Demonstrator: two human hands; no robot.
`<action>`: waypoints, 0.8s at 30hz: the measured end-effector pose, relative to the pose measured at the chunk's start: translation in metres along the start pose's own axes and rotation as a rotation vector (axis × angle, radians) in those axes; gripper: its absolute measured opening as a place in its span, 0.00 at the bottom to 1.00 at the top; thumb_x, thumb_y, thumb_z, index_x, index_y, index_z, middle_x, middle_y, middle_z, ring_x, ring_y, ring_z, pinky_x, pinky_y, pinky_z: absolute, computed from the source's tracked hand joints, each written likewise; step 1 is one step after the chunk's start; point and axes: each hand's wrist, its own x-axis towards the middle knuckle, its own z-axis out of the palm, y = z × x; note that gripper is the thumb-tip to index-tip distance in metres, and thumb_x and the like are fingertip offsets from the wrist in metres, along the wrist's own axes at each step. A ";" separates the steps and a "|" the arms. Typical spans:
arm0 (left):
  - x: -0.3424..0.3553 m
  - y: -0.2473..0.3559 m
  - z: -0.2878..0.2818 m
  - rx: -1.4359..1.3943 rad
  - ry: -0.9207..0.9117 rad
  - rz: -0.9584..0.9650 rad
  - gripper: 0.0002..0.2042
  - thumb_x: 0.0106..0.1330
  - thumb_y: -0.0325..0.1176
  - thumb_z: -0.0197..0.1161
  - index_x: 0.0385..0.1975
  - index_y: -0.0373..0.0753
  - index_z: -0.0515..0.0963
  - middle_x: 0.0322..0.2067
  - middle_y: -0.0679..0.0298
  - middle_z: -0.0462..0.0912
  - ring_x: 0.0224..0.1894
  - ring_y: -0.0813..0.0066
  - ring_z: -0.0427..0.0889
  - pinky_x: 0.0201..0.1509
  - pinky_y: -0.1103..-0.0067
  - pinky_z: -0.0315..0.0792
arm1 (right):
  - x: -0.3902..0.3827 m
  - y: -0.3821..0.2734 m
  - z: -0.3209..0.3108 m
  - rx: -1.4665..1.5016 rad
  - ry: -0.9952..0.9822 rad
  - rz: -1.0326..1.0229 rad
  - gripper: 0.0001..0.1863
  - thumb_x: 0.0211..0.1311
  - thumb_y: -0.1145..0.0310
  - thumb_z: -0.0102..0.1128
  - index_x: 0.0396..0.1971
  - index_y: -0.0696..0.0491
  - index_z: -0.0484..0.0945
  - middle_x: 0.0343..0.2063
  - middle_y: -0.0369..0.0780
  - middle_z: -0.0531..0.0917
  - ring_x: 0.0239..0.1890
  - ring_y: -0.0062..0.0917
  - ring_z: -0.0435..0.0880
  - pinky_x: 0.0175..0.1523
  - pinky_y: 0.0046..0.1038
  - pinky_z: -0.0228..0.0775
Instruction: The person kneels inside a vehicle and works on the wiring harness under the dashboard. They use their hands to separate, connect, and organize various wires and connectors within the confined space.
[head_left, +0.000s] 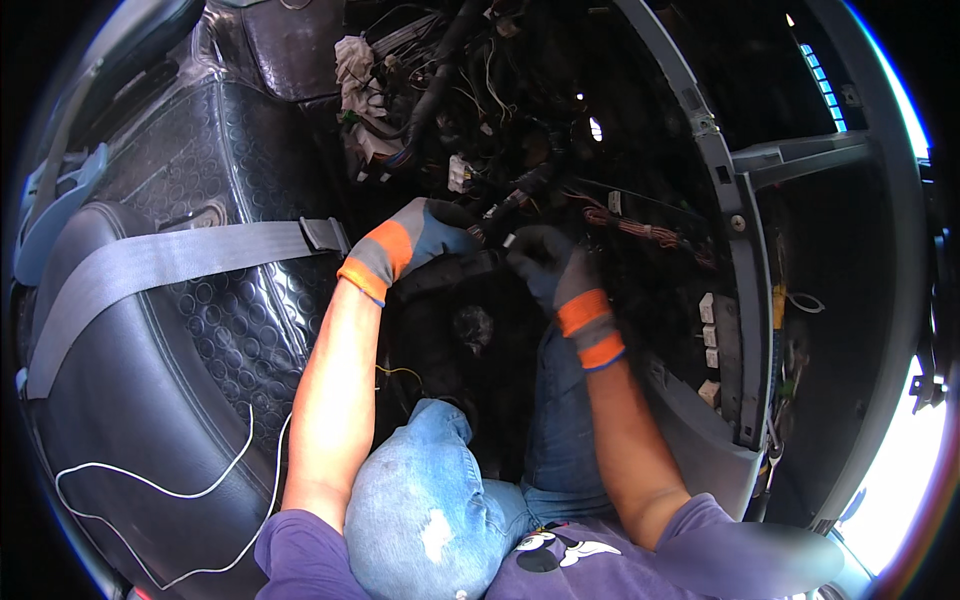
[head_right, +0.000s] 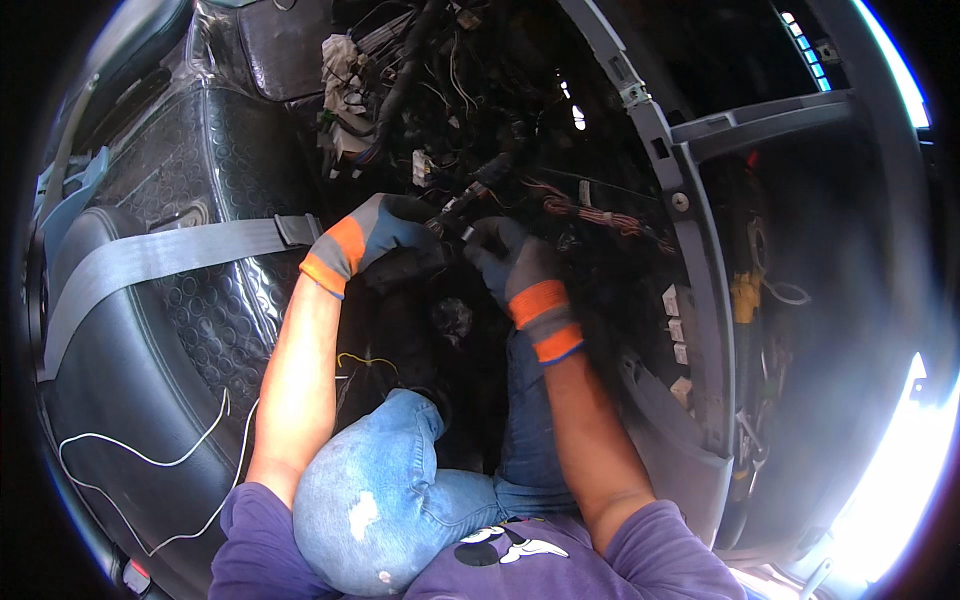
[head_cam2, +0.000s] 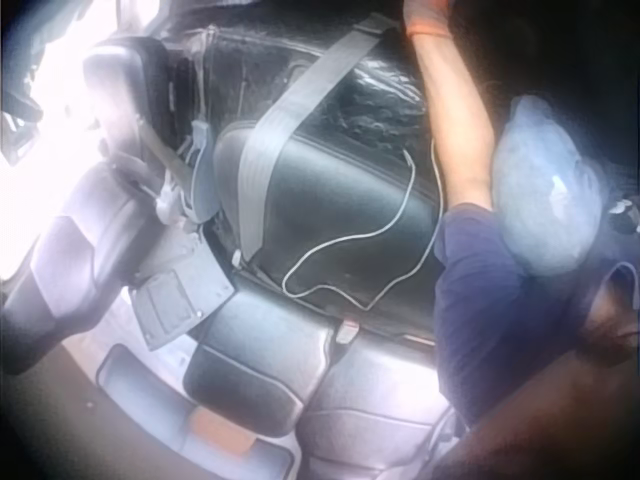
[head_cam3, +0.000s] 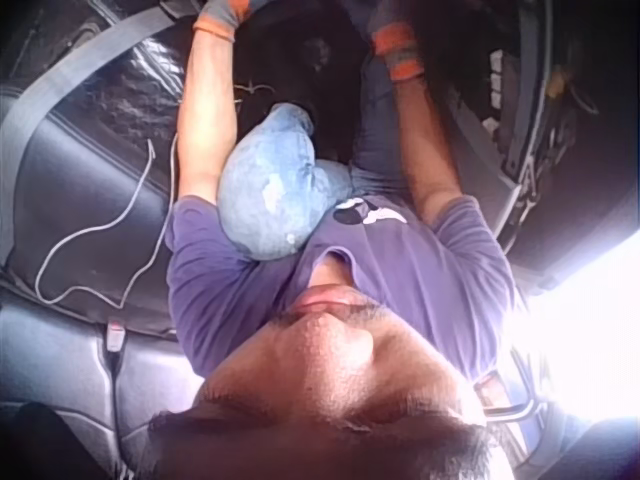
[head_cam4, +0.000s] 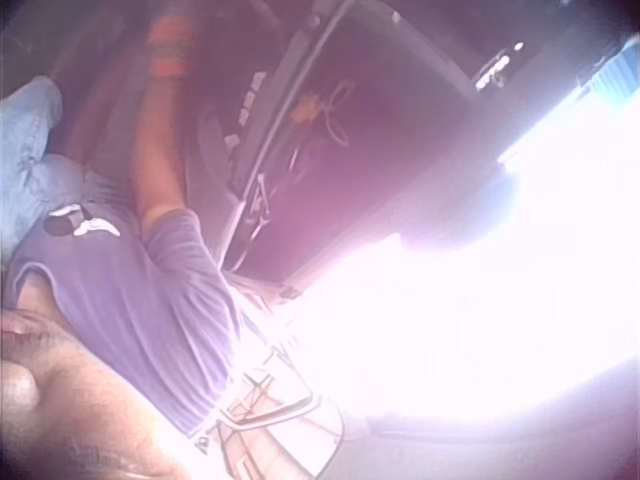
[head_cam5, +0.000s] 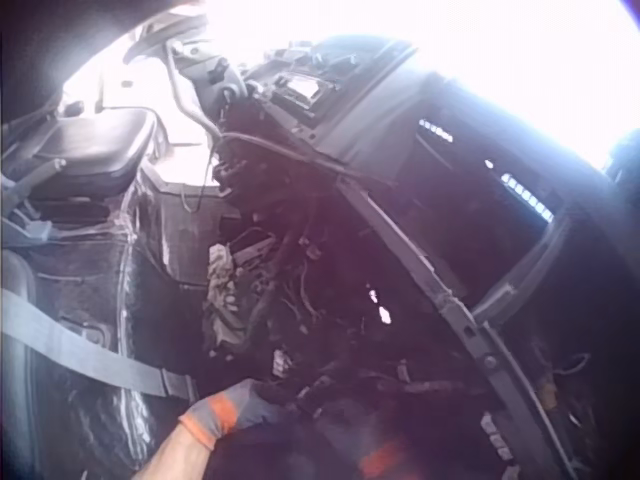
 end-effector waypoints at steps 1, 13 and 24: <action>-0.003 -0.002 0.002 -0.088 0.024 -0.004 0.08 0.62 0.30 0.63 0.36 0.33 0.83 0.27 0.65 0.84 0.31 0.86 0.77 0.37 0.81 0.72 | -0.003 -0.002 0.001 -0.131 0.039 -0.092 0.15 0.52 0.70 0.68 0.41 0.55 0.80 0.34 0.41 0.85 0.37 0.31 0.84 0.44 0.29 0.75; 0.002 0.013 0.027 -0.599 0.084 -0.627 0.15 0.71 0.37 0.53 0.48 0.35 0.80 0.30 0.68 0.83 0.31 0.84 0.78 0.36 0.83 0.72 | 0.021 0.043 0.040 -0.302 0.107 -0.138 0.23 0.56 0.73 0.60 0.54 0.55 0.74 0.44 0.52 0.82 0.48 0.45 0.81 0.52 0.36 0.73; 0.005 -0.014 0.042 -0.616 0.336 -0.552 0.15 0.61 0.24 0.64 0.47 0.34 0.77 0.40 0.64 0.83 0.40 0.79 0.80 0.46 0.81 0.74 | 0.003 -0.037 -0.006 -0.212 -0.006 0.046 0.14 0.60 0.67 0.60 0.43 0.58 0.81 0.40 0.50 0.84 0.46 0.37 0.85 0.50 0.33 0.75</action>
